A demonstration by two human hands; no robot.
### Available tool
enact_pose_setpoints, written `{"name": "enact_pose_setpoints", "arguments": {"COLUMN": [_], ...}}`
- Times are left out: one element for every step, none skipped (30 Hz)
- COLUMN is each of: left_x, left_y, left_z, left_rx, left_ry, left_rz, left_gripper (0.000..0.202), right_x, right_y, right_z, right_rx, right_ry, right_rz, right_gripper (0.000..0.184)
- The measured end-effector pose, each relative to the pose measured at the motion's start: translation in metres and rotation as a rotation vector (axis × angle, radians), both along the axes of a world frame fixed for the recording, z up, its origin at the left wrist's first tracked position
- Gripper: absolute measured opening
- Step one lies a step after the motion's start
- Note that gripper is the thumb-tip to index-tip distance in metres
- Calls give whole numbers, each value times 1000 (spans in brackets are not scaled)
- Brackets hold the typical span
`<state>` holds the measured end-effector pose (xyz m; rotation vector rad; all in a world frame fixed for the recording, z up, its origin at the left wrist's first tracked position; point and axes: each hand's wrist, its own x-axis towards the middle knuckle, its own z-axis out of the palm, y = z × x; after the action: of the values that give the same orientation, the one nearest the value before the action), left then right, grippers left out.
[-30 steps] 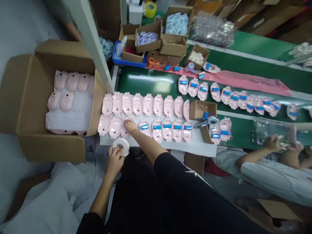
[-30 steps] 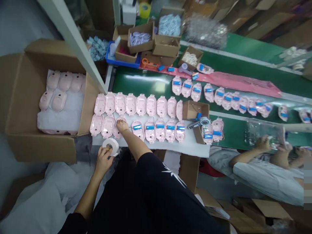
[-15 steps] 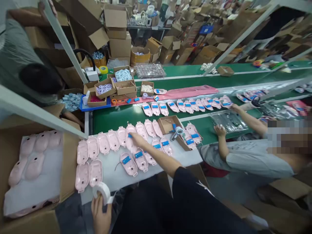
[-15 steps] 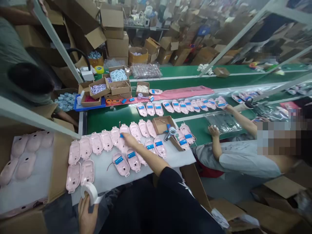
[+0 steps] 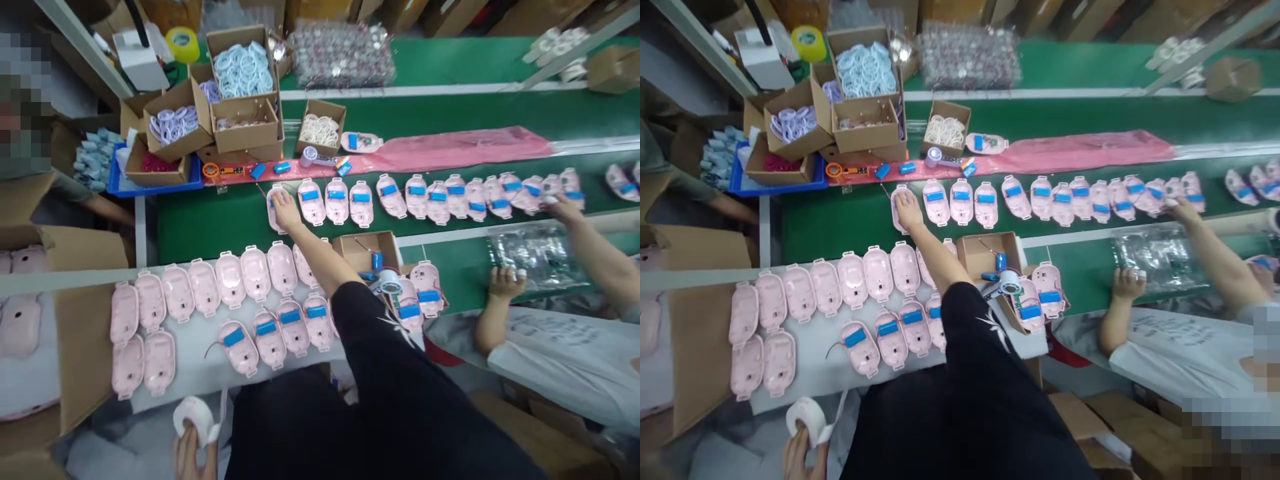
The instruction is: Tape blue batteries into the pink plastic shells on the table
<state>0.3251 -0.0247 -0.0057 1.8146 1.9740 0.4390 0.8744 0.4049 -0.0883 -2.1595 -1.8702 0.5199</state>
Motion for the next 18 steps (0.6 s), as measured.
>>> {"name": "enact_pose_setpoints", "arguments": {"left_x": [2, 4, 5, 5, 4, 2, -2, -7, -15, -23, -32, -42, -52, -61, -69, -76, -82, -87], "left_y": [1, 2, 4, 5, 6, 8, 10, 12, 14, 16, 17, 18, 20, 21, 22, 23, 25, 26], "left_z": [4, 7, 8, 9, 9, 10, 10, 11, 11, 12, 12, 12, 12, 11, 10, 9, 8, 8], "left_rx": [-30, -56, -74, -78, -70, -52, -26, 4, 41, 77, 115, 152, 183, 203, 211, 208, 198, 183], "left_ry": [4, 11, 16, 19, 18, 13, 3, -8, -21, -30, -37, -42, -47, -52, -58, -63, -70, -77], "left_rz": [-8, -11, -11, -8, -7, -11, -23, -38, -53, -69, -84, -95, -103, -113, -122, -129, -133, -136], "left_gripper": [47, 48, 50, 51, 50, 50, 48, 46, 45, 44, 43, 42, 42, 42, 42, 43, 44, 44], "right_x": [-21, -47, -78, -111, -145, -178, -208, -234, -257, -276, -292, -304, -315, -324, -332, -339, -345, -351], "right_y": [-26, -61, -103, -150, -199, -247, -292, -331, -362, -386, -403, -412, -416, -416, -414, -410, -406, -404], "right_z": [3, 9, 17, 26, 34, 41, 45, 48, 48, 46, 43, 38, 33, 28, 23, 20, 18, 17], "right_rx": [49, 68, 32, -28, -76, -120, -170, -234, -329, -437, -556, -676, -781, -848, -856, -802, -706, -597], "right_ry": [18, 58, 121, 199, 267, 298, 295, 285, 282, 289, 327, 406, 529, 692, 875, 1056, 1213, 1338], "right_rz": [11, 48, 117, 249, 373, 438, 436, 393, 329, 236, 125, -3, -150, -310, -477, -639, -776, -874], "right_gripper": [58, 54, 49, 43, 39, 38, 39, 38, 37, 38, 39, 42, 47, 51, 51, 49, 46, 42]}}
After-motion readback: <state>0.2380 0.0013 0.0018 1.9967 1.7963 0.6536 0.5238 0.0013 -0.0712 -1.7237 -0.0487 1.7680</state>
